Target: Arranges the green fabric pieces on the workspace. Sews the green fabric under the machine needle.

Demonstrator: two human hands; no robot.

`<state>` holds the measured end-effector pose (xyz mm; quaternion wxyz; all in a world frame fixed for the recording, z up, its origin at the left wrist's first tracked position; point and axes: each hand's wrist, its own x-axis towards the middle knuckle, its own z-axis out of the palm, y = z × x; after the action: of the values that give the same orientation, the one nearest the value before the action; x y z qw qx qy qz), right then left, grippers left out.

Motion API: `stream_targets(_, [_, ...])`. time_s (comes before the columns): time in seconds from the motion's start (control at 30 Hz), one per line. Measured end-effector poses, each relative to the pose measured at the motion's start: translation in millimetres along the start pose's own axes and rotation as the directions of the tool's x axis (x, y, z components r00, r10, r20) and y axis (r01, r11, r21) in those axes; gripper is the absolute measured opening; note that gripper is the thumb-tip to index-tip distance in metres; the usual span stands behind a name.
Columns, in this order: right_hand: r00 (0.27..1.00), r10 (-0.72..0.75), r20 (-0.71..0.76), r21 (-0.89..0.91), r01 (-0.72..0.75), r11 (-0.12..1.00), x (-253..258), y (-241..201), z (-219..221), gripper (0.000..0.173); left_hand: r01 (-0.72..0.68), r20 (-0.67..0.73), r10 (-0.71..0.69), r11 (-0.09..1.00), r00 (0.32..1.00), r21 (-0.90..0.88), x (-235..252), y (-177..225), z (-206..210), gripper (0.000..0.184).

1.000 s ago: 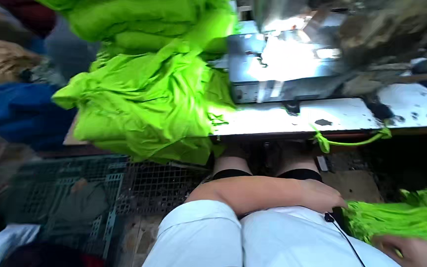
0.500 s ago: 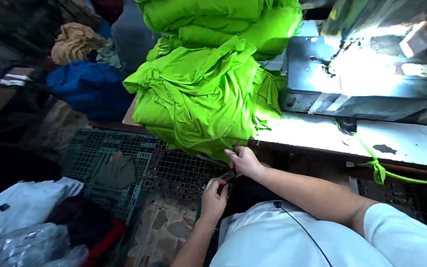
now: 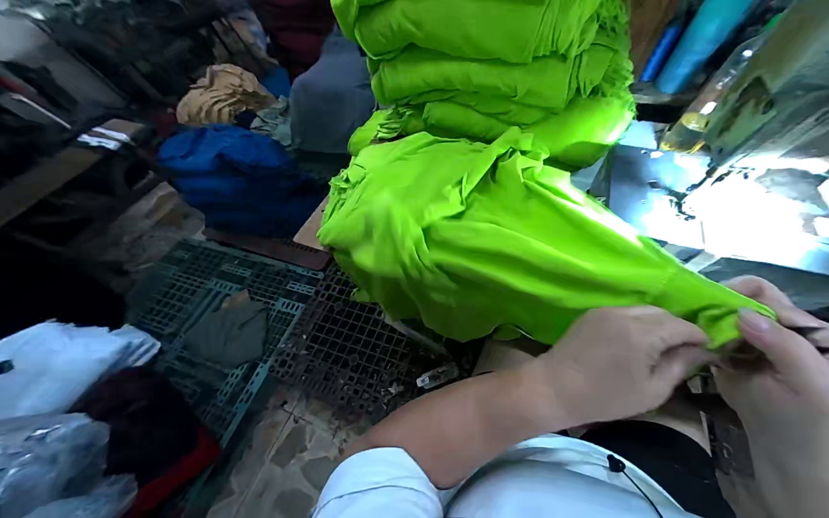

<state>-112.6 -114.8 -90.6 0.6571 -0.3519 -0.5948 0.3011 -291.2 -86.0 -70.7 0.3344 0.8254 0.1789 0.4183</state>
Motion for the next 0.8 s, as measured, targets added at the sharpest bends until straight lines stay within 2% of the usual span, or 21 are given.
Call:
stream_targets(0.07, [0.997, 0.063, -0.035, -0.044, -0.064, 0.997, -20, -7, -19, 0.020, 0.071, 0.052, -0.065, 0.990, 0.997, -0.121, 1, 4, 21, 0.013])
stream_targets(0.17, [0.937, 0.337, -0.095, -0.032, -0.342, 0.939, -62, 1, -34, 0.016, 0.368, 0.129, -0.345, 0.851, 0.930, -0.375, -10, -6, 49, 0.011])
stream_targets(0.27, [0.841, 0.539, -0.042, -0.047, -0.541, 0.840, -97, 16, -37, 0.036, 0.508, 0.142, -0.512, 0.701, 0.847, -0.500, -32, -25, 71, 0.014])
stream_targets(0.3, [0.821, 0.570, -0.025, -0.072, -0.570, 0.818, -103, 19, -36, 0.043, 0.530, 0.142, -0.539, 0.683, 0.830, -0.503, -38, -29, 77, 0.016])
stream_targets(0.37, [0.786, 0.617, -0.044, -0.230, -0.609, 0.759, -105, 20, -33, 0.052, 0.557, 0.145, -0.558, 0.698, 0.817, -0.450, -47, -32, 84, 0.017])
stream_targets(0.43, [0.781, 0.619, -0.083, -0.394, -0.596, 0.700, -99, 13, -28, 0.040, 0.574, 0.161, -0.560, 0.721, 0.813, -0.389, -52, -29, 81, 0.008])
stream_targets(0.5, [0.849, 0.521, -0.095, -0.425, -0.508, 0.750, -100, 8, -28, 0.024, 0.584, 0.175, -0.567, 0.704, 0.805, -0.405, -59, -22, 75, 0.012])
stream_targets(0.57, [0.941, 0.331, -0.073, -0.513, -0.320, 0.796, -104, 8, -33, 0.016, 0.551, 0.117, -0.583, 0.656, 0.804, -0.515, -70, -15, 71, 0.012])
stream_targets(0.6, [0.968, 0.249, -0.046, -0.618, -0.223, 0.754, -106, 10, -37, 0.014, 0.503, 0.075, -0.591, 0.605, 0.803, -0.617, -74, -11, 69, 0.009])
stream_targets(0.63, [0.974, 0.224, -0.027, -0.708, -0.177, 0.683, -106, 14, -41, 0.014, 0.445, 0.058, -0.610, 0.506, 0.791, -0.739, -77, -8, 66, 0.006])
stream_targets(0.67, [0.965, 0.262, -0.030, -0.738, -0.199, 0.645, -105, 18, -43, 0.015, 0.385, 0.072, -0.629, 0.377, 0.774, -0.842, -78, -5, 59, 0.010])
stream_targets(0.7, [0.947, 0.313, -0.069, -0.712, -0.266, 0.650, -104, 24, -45, 0.015, 0.334, 0.085, -0.624, 0.293, 0.777, -0.896, -79, -6, 53, 0.013])
stream_targets(0.73, [0.924, 0.363, -0.123, -0.614, -0.358, 0.703, -101, 28, -44, 0.013, 0.306, 0.069, -0.594, 0.309, 0.802, -0.900, -80, -10, 46, 0.014])
stream_targets(0.77, [0.893, 0.419, -0.164, -0.422, -0.448, 0.789, -97, 29, -42, 0.010, 0.296, 0.015, -0.543, 0.434, 0.840, -0.851, -81, -18, 41, 0.012])
stream_targets(0.8, [0.854, 0.492, -0.170, -0.146, -0.516, 0.844, -91, 27, -38, 0.008, 0.288, -0.050, -0.484, 0.598, 0.874, -0.747, -82, -26, 37, 0.011])
